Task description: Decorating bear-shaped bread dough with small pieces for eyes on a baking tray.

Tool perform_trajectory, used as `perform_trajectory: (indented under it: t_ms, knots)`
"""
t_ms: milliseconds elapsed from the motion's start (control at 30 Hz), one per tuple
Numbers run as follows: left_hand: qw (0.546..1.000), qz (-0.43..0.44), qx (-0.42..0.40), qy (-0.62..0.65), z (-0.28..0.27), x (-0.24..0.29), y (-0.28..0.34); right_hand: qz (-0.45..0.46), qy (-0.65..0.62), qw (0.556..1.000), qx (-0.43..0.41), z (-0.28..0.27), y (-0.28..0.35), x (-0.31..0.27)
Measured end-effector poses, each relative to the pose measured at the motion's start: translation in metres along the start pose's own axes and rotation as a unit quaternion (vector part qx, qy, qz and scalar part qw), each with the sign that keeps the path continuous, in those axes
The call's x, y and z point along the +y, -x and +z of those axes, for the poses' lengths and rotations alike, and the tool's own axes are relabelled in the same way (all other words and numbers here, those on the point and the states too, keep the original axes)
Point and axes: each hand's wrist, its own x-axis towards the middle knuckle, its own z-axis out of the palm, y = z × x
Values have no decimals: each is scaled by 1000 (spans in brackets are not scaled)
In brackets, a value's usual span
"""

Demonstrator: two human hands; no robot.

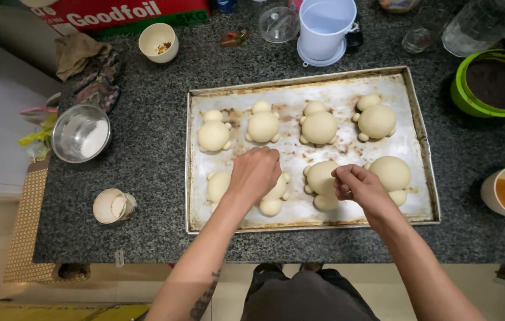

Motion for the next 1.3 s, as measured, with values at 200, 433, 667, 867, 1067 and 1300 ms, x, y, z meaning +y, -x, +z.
perform_trajectory:
  t_ms: [200,433,667,867,1067,1300]
  knots:
    - [999,21,-6,-29,19,-6,-6,1,-8,1000,11,-6,2,1]
    - [999,21,-10,-47,43,-13,-7,1,1,1000,7,-6,1,-1]
    - [998,-7,64,-10,-5,-4,26,-3,-6,1000,6,-8,-1,0]
    - [990,-3,141,-28,-16,-5,70,-6,3,1000,-10,3,-1,-2]
    - [981,10,190,-47,0,-5,89,-3,10,1000,-21,12,-4,4]
    - [973,19,221,-64,8,-7,92,-2,11,1000,-20,15,-2,8]
